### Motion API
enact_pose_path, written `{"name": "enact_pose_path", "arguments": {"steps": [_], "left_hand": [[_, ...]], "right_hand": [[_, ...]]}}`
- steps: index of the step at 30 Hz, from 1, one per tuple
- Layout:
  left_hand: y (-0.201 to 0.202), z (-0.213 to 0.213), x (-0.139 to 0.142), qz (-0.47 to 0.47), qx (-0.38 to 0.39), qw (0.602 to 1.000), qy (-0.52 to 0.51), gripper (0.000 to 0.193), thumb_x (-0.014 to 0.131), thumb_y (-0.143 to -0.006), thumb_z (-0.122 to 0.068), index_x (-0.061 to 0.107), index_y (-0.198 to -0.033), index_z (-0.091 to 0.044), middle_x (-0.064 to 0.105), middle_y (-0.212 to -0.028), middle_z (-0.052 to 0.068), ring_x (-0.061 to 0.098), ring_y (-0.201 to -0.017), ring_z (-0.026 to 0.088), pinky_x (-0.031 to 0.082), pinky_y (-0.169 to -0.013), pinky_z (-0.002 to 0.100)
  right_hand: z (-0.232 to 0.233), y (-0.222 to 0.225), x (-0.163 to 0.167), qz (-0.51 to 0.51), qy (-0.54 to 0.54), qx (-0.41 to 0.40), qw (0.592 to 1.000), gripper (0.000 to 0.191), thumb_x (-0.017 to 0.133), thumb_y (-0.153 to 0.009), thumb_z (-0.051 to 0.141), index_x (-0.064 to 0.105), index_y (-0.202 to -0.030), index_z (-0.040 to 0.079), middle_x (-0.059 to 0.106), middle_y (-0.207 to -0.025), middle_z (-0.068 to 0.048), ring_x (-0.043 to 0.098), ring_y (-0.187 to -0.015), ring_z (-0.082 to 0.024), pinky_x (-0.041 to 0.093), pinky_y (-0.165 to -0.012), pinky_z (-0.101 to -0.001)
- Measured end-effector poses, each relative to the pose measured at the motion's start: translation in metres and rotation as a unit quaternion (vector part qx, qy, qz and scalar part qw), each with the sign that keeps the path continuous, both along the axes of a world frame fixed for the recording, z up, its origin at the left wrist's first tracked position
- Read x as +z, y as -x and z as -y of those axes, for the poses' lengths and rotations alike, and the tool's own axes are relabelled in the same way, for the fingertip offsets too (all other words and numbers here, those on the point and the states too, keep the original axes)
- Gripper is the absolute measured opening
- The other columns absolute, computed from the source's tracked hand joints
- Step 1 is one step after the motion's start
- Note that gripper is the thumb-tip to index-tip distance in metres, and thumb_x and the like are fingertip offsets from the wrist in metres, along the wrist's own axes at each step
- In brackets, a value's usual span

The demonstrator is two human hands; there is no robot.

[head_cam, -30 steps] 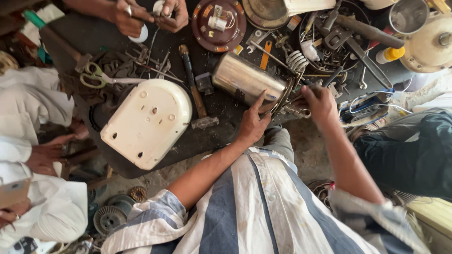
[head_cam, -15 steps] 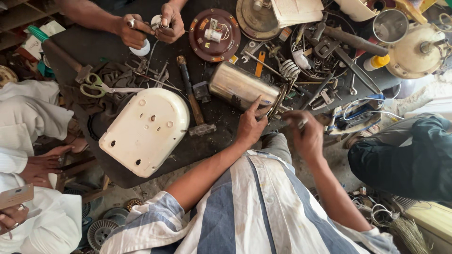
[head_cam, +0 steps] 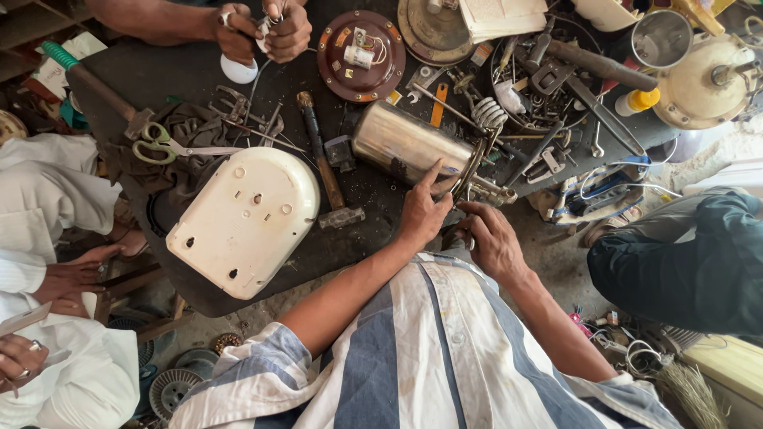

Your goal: The person disassembles a small appliance motor, removes a cylindrical metal component, and uses a wrench to tighten or loosen a nut on the assembly. They handle various tools and parts on a cluttered workbench while another person works nearby.

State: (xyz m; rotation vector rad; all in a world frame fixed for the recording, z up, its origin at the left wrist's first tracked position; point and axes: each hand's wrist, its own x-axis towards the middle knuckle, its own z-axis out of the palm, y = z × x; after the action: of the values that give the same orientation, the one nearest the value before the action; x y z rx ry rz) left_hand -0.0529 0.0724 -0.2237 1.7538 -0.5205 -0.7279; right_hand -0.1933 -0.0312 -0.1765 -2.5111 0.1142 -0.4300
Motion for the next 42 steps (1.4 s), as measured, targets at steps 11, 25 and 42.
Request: {"name": "enact_pose_path", "arguments": {"steps": [11,25,42], "left_hand": [[0.0,-0.004,-0.005,0.016,-0.011,1.0,0.019,0.073,0.066,-0.089,-0.009,0.038,-0.156,-0.006,0.074,-0.125,0.009,0.07,-0.119,0.029,0.053,-0.102,0.036],[0.001,-0.008,0.003,0.009,-0.007,0.997,0.076,0.082,0.064,-0.092,-0.005,0.025,-0.164,-0.009,0.075,-0.128,0.008,0.07,-0.122,0.03,0.05,-0.108,0.037],[0.004,-0.009,0.003,-0.007,-0.009,0.999,0.04,0.087,0.064,-0.09,-0.004,0.021,-0.165,-0.013,0.076,-0.126,0.009,0.069,-0.121,0.031,0.051,-0.106,0.036]], "right_hand": [[0.02,-0.006,0.028,0.005,0.132,0.113,0.985,0.031,0.069,-0.079,0.011,0.068,-0.11,0.01,0.066,-0.129,-0.009,0.063,-0.123,-0.032,0.052,-0.107,-0.046],[0.052,-0.014,-0.006,-0.06,-0.082,-0.044,0.994,0.02,0.06,-0.099,-0.002,0.04,-0.097,0.0,0.079,-0.115,-0.011,0.075,-0.08,-0.019,0.056,-0.059,-0.0286],[0.056,-0.038,0.029,-0.074,0.053,-0.193,0.977,0.014,0.064,-0.104,0.011,0.055,-0.104,0.0,0.065,-0.09,-0.016,0.063,-0.08,-0.035,0.048,-0.072,-0.0466]]}}
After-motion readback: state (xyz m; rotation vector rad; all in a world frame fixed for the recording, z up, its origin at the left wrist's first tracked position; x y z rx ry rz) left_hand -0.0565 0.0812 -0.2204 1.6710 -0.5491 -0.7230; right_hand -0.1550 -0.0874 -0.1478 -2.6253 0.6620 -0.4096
